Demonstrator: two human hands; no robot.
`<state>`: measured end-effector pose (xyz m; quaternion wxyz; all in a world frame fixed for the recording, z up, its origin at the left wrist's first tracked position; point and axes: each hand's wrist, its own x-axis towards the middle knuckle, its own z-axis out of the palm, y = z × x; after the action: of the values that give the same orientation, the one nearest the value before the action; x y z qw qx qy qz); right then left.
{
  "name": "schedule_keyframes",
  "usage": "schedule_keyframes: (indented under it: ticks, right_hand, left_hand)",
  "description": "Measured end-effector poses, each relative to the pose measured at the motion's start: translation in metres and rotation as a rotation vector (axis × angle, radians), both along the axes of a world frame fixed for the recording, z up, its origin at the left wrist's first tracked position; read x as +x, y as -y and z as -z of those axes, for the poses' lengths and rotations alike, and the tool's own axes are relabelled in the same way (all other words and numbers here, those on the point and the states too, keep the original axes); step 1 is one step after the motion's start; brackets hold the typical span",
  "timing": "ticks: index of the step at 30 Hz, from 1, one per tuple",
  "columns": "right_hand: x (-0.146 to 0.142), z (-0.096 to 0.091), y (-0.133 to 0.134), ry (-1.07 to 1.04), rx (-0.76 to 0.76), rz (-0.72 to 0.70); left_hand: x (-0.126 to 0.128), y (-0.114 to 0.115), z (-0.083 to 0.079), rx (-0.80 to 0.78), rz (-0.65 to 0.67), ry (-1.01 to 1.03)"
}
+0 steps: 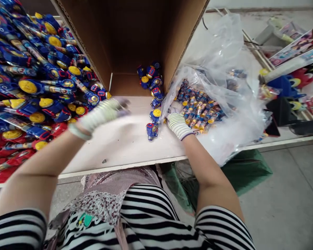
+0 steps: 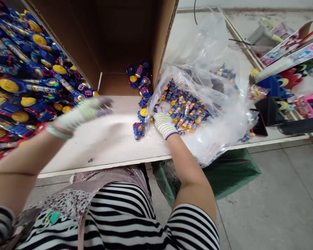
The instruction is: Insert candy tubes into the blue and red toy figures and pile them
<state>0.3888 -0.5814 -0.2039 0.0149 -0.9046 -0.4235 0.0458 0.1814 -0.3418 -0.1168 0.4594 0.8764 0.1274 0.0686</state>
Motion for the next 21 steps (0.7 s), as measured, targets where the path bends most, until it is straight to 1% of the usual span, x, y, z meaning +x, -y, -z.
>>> schedule_keyframes:
  ticks: [2, 3, 4, 5, 6, 7, 8, 9, 10, 12, 13, 14, 15, 17, 19, 21]
  right_hand:
    - [-0.006, -0.004, 0.001, 0.041, -0.062, 0.003]
    - [-0.010, -0.006, 0.006, 0.053, -0.079, -0.014]
    - [-0.014, -0.009, 0.014, 0.056, -0.091, -0.039]
    - [-0.019, -0.012, 0.023, 0.048, -0.102, -0.048]
    - [-0.025, -0.014, 0.033, 0.032, -0.102, -0.036]
    - [-0.032, -0.016, 0.043, 0.006, -0.088, -0.002]
    - [-0.041, -0.017, 0.051, -0.030, -0.051, 0.040]
    - [-0.051, -0.017, 0.057, -0.076, 0.011, 0.065]
    - [-0.062, -0.018, 0.059, -0.128, 0.091, 0.061]
    - [-0.086, -0.020, 0.053, -0.222, 0.234, -0.020]
    - [-0.098, -0.022, 0.045, -0.251, 0.266, -0.069]
    - [-0.108, -0.025, 0.036, -0.263, 0.269, -0.106]
    - [-0.118, -0.029, 0.025, -0.262, 0.248, -0.126]
    - [-0.130, -0.038, 0.005, -0.241, 0.183, -0.137]
    - [-0.136, -0.046, -0.009, -0.209, 0.137, -0.132]
    - [-0.139, -0.051, -0.017, -0.173, 0.109, -0.131]
  left_hand:
    - [0.030, 0.039, 0.025, 0.030, 0.159, -0.118]
    - [0.044, 0.056, 0.037, 0.089, 0.214, -0.185]
    - [0.055, 0.070, 0.047, 0.129, 0.243, -0.212]
    - [0.063, 0.079, 0.056, 0.146, 0.259, -0.236]
    - [0.066, 0.083, 0.063, 0.120, 0.253, -0.249]
    - [0.064, 0.083, 0.068, 0.036, 0.221, -0.244]
    - [0.058, 0.078, 0.072, -0.095, 0.171, -0.231]
    - [0.048, 0.072, 0.074, -0.258, 0.110, -0.196]
    - [0.036, 0.064, 0.075, -0.433, 0.050, -0.136]
    - [0.012, 0.052, 0.073, -0.728, -0.031, 0.024]
    - [0.003, 0.049, 0.071, -0.816, -0.052, 0.100]
    - [-0.004, 0.048, 0.069, -0.863, -0.068, 0.162]
    - [-0.009, 0.048, 0.068, -0.876, -0.094, 0.213]
    - [-0.014, 0.052, 0.066, -0.850, -0.176, 0.305]
    - [-0.015, 0.057, 0.067, -0.820, -0.270, 0.401]
    - [-0.017, 0.062, 0.067, -0.802, -0.351, 0.468]
